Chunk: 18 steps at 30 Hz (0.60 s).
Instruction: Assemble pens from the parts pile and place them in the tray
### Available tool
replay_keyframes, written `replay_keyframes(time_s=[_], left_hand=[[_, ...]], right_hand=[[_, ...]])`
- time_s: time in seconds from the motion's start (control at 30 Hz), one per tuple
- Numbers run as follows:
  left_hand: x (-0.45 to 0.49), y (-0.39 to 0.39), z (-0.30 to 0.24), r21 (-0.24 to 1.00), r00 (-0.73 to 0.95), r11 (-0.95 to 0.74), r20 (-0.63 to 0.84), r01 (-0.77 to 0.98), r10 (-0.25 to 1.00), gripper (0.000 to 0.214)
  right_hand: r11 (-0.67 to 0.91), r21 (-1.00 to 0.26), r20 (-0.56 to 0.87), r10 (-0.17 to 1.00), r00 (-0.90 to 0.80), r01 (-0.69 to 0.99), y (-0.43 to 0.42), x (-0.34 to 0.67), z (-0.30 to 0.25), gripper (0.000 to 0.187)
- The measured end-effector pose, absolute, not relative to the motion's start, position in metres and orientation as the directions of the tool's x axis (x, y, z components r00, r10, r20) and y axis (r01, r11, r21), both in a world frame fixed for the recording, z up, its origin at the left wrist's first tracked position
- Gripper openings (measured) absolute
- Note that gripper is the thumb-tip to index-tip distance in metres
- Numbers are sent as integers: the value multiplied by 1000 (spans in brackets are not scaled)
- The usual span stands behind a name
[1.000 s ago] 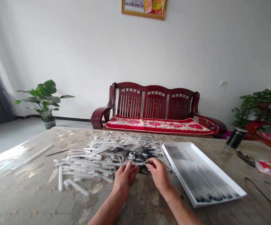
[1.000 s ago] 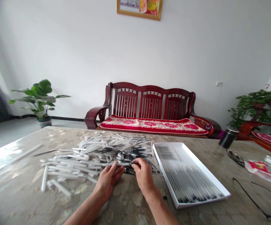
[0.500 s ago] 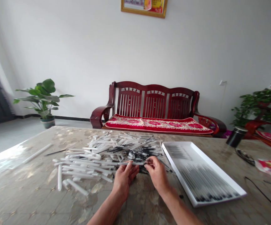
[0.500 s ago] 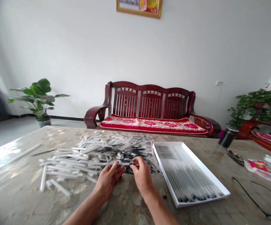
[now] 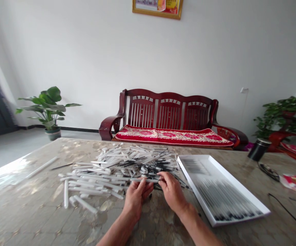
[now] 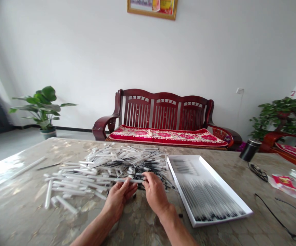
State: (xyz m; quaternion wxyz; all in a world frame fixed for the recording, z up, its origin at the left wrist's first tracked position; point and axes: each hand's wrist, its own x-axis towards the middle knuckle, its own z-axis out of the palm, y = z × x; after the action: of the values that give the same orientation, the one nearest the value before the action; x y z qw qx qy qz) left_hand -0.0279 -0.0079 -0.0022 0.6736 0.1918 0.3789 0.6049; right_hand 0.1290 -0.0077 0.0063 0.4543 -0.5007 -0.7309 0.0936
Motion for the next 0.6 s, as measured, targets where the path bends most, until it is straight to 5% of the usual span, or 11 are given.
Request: replay_keyframes(time_s=[0.13, 0.37, 0.6], left_hand=[[-22, -14, -2, 710, 14, 218, -281, -669, 959, 16], [-18, -16, 7, 663, -39, 234, -369, -711, 928, 12], [-21, -17, 10, 645, -19, 262, -394, -718, 919, 10]], right_hand=[[516, -550, 583, 800, -141, 657, -9, 130, 10, 31], [396, -673, 498, 867, -14, 625, -12, 136, 17, 23], [474, -531, 539, 828, -152, 702, -17, 138, 17, 22]])
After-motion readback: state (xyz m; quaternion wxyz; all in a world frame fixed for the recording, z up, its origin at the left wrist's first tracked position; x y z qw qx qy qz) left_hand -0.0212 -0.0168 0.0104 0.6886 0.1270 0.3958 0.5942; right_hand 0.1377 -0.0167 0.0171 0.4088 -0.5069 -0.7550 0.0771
